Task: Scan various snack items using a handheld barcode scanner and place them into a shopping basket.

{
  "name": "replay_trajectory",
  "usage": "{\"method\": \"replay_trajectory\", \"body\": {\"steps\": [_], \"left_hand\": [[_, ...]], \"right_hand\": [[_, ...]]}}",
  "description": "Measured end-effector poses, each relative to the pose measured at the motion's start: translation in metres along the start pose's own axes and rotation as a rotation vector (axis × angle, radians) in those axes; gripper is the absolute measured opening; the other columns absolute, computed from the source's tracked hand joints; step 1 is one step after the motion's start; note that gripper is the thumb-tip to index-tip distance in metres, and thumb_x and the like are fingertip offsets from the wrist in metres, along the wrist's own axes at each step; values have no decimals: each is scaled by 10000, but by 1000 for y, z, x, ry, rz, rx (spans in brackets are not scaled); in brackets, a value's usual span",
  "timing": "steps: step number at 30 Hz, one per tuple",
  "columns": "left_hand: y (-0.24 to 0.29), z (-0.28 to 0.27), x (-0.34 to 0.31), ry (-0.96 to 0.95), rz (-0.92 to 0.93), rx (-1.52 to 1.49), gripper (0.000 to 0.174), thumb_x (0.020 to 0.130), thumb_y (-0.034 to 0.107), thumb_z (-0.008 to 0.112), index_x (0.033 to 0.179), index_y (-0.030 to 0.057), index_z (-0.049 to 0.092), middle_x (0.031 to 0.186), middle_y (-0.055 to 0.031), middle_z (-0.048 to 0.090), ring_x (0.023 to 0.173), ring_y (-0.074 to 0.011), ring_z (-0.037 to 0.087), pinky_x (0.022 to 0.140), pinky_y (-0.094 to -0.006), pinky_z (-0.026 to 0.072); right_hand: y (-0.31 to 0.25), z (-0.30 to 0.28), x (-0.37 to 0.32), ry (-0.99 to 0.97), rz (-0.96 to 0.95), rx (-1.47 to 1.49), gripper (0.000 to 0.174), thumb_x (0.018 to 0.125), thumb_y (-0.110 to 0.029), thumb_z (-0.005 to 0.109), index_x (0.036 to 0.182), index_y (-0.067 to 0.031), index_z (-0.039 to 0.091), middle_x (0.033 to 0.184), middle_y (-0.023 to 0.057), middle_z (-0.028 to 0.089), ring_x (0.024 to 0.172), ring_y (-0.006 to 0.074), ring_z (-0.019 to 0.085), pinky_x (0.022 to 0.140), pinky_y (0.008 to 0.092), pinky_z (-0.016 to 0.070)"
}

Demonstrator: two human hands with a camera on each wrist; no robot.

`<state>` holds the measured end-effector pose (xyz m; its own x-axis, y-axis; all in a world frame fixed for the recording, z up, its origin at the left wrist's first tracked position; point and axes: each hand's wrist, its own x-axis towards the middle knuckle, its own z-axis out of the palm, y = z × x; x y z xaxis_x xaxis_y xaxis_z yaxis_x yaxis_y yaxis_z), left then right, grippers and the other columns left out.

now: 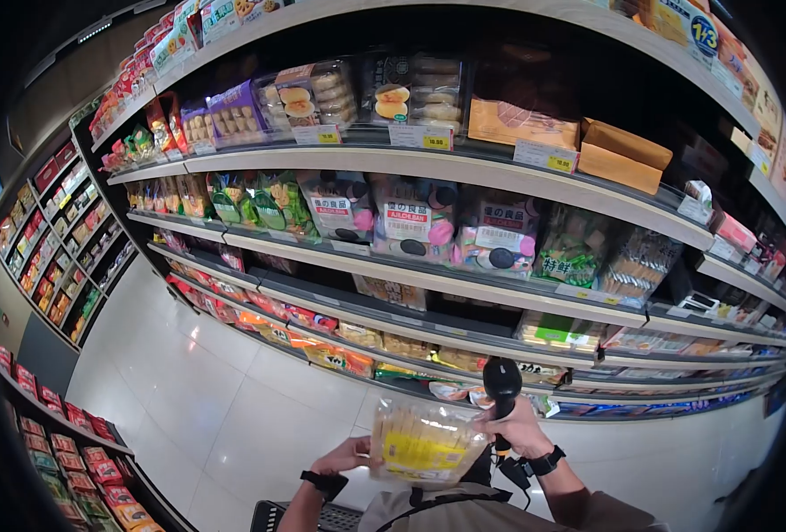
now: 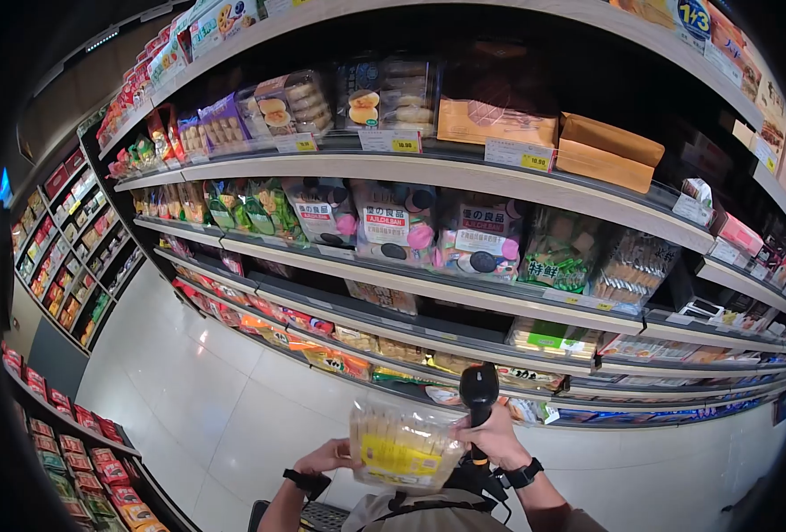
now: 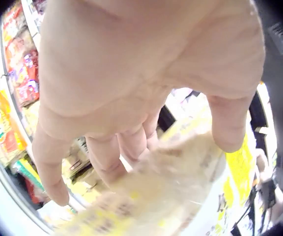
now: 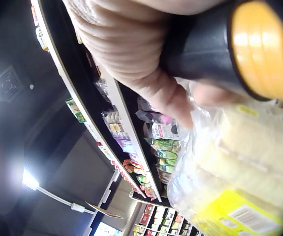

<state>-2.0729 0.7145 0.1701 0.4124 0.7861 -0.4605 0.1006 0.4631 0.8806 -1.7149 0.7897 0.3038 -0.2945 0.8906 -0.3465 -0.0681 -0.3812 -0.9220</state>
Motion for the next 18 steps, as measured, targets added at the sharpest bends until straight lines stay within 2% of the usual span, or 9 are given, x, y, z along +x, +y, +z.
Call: {"method": "replay_trajectory", "body": {"steps": [2, 4, 7, 8, 10, 11, 15, 17, 18], "left_hand": [[-36, 25, -1, -38, -26, -33, 515, 796, 126, 774, 1256, 28, 564, 1136, -66, 654, 1015, -126, 592, 902, -314, 473], [-41, 37, 2, 41, 9, -113, 465, 799, 70, 758, 1229, 29, 586, 1122, -54, 662, 973, -117, 611, 867, -306, 495], [-30, 19, 9, 172, 201, -194, 396, 815, 14, 719, 1190, 20, 593, 1077, -42, 669, 939, -112, 618, 857, -281, 498], [-17, 12, 0, 169, 273, -209, 415, 845, 38, 684, 1236, 5, 549, 1146, -59, 649, 1037, -133, 592, 932, -312, 465], [19, 6, -18, 249, 325, -213, 556, 821, 112, 749, 1299, 41, 475, 1236, -36, 566, 1087, -115, 553, 911, -320, 480], [9, 14, -15, 280, 355, -240, 556, 821, 112, 749, 1299, 41, 475, 1236, -36, 566, 1087, -115, 553, 911, -320, 480], [-5, 34, 11, 141, 425, -596, 776, 775, 314, 797, 1364, 42, 370, 1333, -37, 484, 1184, -138, 489, 1010, -385, 414], [24, 49, 22, 30, 685, -813, 744, 776, 317, 802, 1319, -11, 412, 1308, -92, 533, 1140, -160, 545, 976, -365, 452], [40, 53, 22, 36, 706, -821, 744, 776, 317, 802, 1319, -11, 412, 1308, -92, 533, 1140, -160, 545, 976, -365, 452]], "right_hand": [[21, -3, -5, 130, 6, 64, 469, 662, 140, 740, 1061, 23, 522, 761, 107, 641, 594, 153, 621, 520, 263, 491], [12, -4, -9, 125, 9, 88, 450, 665, 152, 734, 1034, 21, 512, 752, 105, 630, 582, 163, 616, 505, 274, 483], [-21, 5, -16, 132, 12, 273, 474, 683, 138, 734, 1060, -7, 487, 719, 77, 588, 564, 159, 587, 476, 269, 466], [-29, 5, -23, 135, 12, 266, 474, 683, 138, 734, 1060, -7, 487, 719, 77, 588, 564, 159, 587, 476, 269, 466], [-41, 8, -32, 78, -115, 472, 491, 704, 133, 710, 1099, -37, 474, 729, 69, 562, 597, 161, 592, 464, 260, 460], [-47, 3, -29, 5, -170, 534, 508, 711, 141, 684, 1124, -54, 461, 747, 63, 536, 639, 179, 608, 465, 258, 464], [-61, 1, -31, -3, -188, 770, 463, 769, 43, 671, 1164, -100, 476, 955, 187, 648, 679, 205, 641, 547, 267, 517], [-40, -17, -19, -39, -159, 782, 456, 775, 31, 673, 1166, -101, 479, 980, 182, 643, 719, 217, 650, 578, 272, 526], [-43, -19, -12, -80, -131, 799, 449, 782, 20, 674, 1169, -101, 483, 1004, 176, 637, 759, 229, 659, 610, 277, 536]]}}
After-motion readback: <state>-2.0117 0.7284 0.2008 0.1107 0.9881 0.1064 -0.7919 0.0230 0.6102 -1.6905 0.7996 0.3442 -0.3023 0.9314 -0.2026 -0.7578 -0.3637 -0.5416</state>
